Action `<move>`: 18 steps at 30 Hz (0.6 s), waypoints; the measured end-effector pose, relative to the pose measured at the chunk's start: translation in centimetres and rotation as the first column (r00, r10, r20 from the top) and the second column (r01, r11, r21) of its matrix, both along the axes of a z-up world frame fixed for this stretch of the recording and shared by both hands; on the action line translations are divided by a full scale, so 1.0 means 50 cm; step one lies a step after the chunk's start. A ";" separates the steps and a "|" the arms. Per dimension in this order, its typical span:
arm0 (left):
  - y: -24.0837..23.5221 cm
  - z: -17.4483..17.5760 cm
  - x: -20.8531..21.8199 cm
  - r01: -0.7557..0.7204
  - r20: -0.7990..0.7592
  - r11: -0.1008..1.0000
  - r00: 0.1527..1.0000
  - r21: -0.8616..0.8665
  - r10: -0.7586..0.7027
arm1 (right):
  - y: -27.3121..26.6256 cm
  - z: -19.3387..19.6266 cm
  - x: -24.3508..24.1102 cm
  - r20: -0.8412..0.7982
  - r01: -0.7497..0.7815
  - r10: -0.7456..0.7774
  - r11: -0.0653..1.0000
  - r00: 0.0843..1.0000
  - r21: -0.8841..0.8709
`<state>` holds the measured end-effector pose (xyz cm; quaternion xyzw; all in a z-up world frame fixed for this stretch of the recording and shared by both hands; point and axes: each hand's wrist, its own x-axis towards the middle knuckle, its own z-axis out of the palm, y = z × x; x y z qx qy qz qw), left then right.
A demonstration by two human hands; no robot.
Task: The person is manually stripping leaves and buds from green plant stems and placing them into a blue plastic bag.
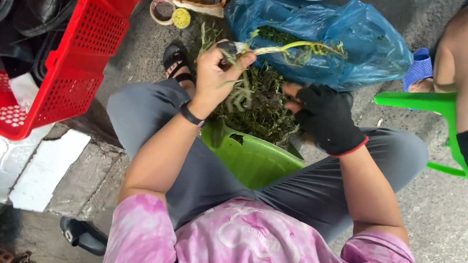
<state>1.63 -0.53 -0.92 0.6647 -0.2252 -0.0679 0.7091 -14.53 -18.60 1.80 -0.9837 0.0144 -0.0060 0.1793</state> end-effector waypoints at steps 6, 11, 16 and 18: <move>-0.021 -0.028 -0.017 -0.115 0.298 0.992 0.950 0.045 0.097 | -0.037 -0.018 0.028 0.498 0.041 0.054 0.983 0.865 -0.179; -0.020 0.019 -0.034 -0.034 0.287 0.998 0.958 0.044 0.020 | -0.056 -0.044 0.072 0.475 0.057 0.060 0.972 0.878 -0.228; -0.025 0.007 -0.039 -0.052 0.285 0.985 0.958 0.166 0.002 | -0.060 -0.064 0.084 0.443 -0.026 0.092 0.988 0.892 -0.153; -0.028 0.007 -0.033 -0.109 0.274 0.954 0.961 0.277 0.030 | -0.088 -0.098 0.089 0.437 -0.109 0.166 0.982 0.884 -0.152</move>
